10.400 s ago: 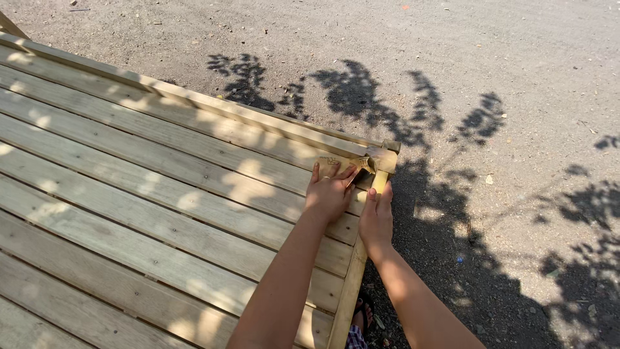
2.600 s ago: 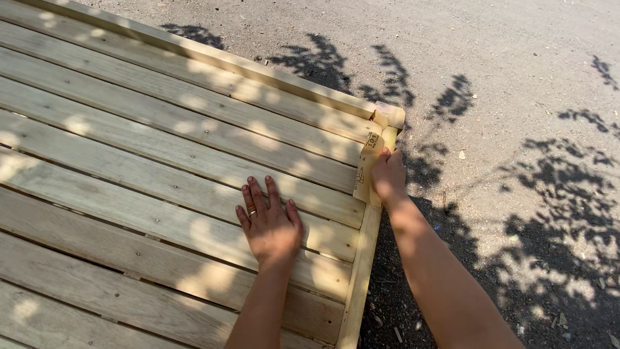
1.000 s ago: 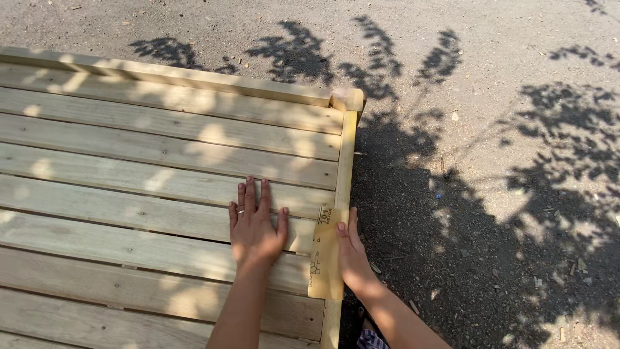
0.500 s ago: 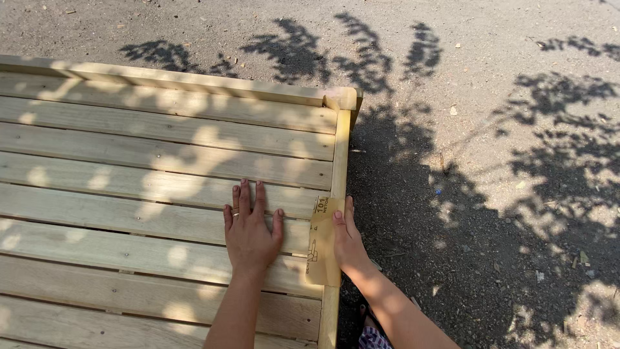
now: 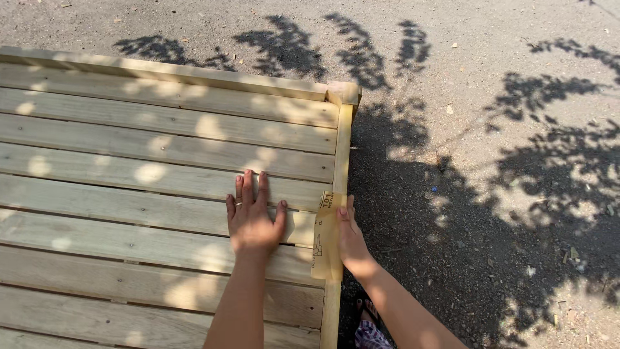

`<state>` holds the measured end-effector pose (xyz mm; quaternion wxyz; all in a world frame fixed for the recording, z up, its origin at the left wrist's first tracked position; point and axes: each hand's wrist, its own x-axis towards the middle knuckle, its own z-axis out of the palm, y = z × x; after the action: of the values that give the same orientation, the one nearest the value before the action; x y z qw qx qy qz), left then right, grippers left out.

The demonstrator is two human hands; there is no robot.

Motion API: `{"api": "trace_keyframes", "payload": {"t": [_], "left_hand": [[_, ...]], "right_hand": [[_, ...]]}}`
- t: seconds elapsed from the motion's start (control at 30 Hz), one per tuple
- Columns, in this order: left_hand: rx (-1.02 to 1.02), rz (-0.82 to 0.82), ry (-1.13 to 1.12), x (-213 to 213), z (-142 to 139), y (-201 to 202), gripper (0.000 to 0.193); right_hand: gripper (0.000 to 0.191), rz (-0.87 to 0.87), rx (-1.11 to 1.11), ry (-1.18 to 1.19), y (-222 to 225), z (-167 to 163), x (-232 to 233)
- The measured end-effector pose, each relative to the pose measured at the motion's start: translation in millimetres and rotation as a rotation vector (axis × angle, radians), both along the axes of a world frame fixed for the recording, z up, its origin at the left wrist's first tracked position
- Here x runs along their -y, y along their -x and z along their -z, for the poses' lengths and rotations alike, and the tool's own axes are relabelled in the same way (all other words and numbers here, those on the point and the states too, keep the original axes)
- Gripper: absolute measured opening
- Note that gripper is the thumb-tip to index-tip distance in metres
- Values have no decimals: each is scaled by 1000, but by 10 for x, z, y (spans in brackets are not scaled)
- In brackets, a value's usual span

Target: The person sands the slatted wooden surface of a furniture frame by hand, rubbing a sheet of sandpaper back and forth across the planks while steadying the piece with the other hand. They briefly use a black sanding block on the edge and corner, then resume sanding the slats and frame edges with the paper.

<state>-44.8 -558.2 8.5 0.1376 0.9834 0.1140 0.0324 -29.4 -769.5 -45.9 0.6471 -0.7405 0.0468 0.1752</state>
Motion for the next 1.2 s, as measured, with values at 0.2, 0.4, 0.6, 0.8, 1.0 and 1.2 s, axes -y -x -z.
{"api": "trace_keyframes", "payload": {"t": [0.2, 0.4, 0.6, 0.8, 1.0, 1.2], "left_hand": [[44, -5, 23, -9, 62, 11, 76], [88, -9, 37, 9, 51, 11, 75], [133, 9, 31, 22, 23, 39, 73], [145, -1, 30, 20, 20, 44, 72], [75, 3, 37, 12, -9, 32, 74], [107, 3, 18, 17, 29, 23, 74]], "right_hand": [[84, 20, -94, 37, -513, 9, -10], [89, 36, -269, 26, -495, -128, -14], [97, -34, -101, 127, 1, -149, 9], [100, 163, -60, 85, -1366, -451, -184], [81, 24, 27, 468, -338, -237, -68], [79, -44, 163, 547, -42, -144, -11]]}}
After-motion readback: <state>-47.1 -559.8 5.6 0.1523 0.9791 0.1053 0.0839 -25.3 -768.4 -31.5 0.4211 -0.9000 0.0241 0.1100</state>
